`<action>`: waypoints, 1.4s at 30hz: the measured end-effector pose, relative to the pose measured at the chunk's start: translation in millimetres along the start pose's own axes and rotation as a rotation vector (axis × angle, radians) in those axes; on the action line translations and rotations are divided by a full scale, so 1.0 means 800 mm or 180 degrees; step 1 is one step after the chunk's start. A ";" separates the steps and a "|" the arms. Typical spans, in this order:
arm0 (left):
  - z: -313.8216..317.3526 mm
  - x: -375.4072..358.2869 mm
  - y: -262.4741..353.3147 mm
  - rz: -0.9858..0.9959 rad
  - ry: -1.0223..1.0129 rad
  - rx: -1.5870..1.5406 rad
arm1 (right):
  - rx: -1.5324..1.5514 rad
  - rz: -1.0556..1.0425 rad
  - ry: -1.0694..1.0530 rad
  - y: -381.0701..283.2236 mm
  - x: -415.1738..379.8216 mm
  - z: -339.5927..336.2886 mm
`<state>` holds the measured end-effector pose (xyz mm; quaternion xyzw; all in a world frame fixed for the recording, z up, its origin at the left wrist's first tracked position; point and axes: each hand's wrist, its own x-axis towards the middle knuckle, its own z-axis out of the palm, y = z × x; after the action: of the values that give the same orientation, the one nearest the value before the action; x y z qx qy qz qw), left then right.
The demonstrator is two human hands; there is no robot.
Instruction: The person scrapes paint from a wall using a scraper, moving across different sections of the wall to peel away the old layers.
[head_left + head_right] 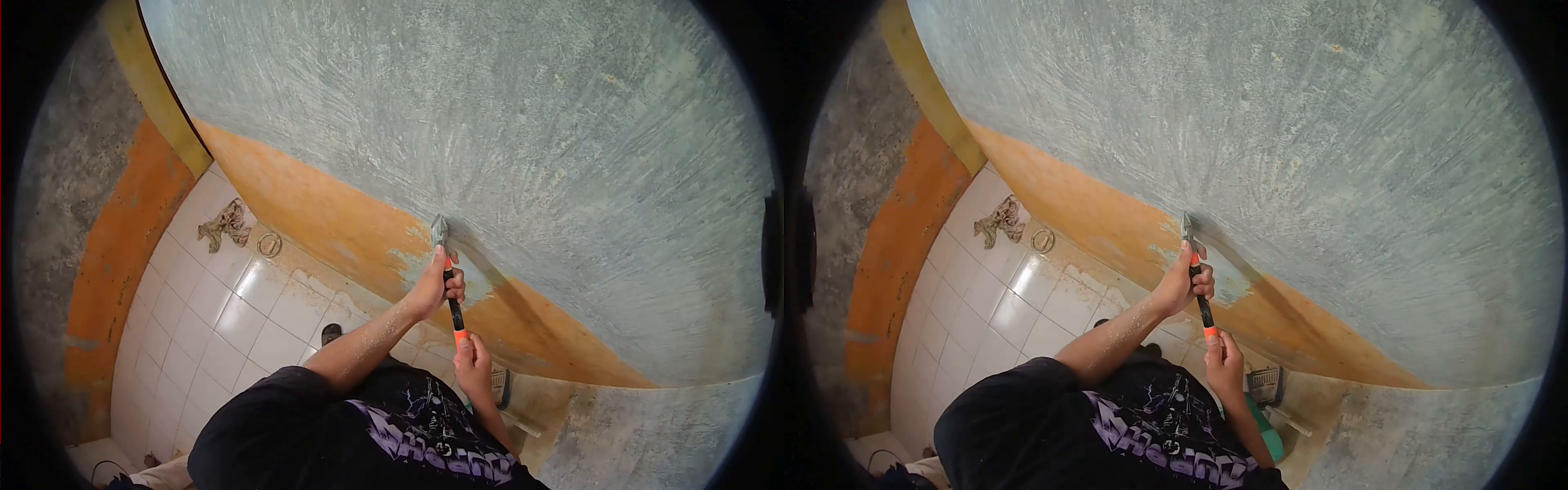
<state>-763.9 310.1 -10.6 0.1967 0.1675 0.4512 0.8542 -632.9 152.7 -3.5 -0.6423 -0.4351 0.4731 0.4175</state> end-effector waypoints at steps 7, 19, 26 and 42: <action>-0.032 -0.001 0.036 0.0271 0.0053 0.0064 | -0.0391 -0.0160 -0.0153 0.003 0.028 0.031; -0.073 -0.004 0.086 0.0478 0.0175 0.0143 | -0.0320 -0.0169 -0.0269 -0.013 0.054 0.092; -0.108 -0.013 0.131 0.0524 0.0457 0.0440 | -0.0529 -0.0464 -0.0303 -0.005 0.084 0.151; -0.170 -0.036 0.225 0.0335 0.0303 0.0554 | -0.0331 -0.0136 -0.0045 -0.027 0.088 0.266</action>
<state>-968.9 404.0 -37.9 0.2570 0.2358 0.4880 0.8001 -831.3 252.2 -43.4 -0.6504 -0.4756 0.4453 0.3906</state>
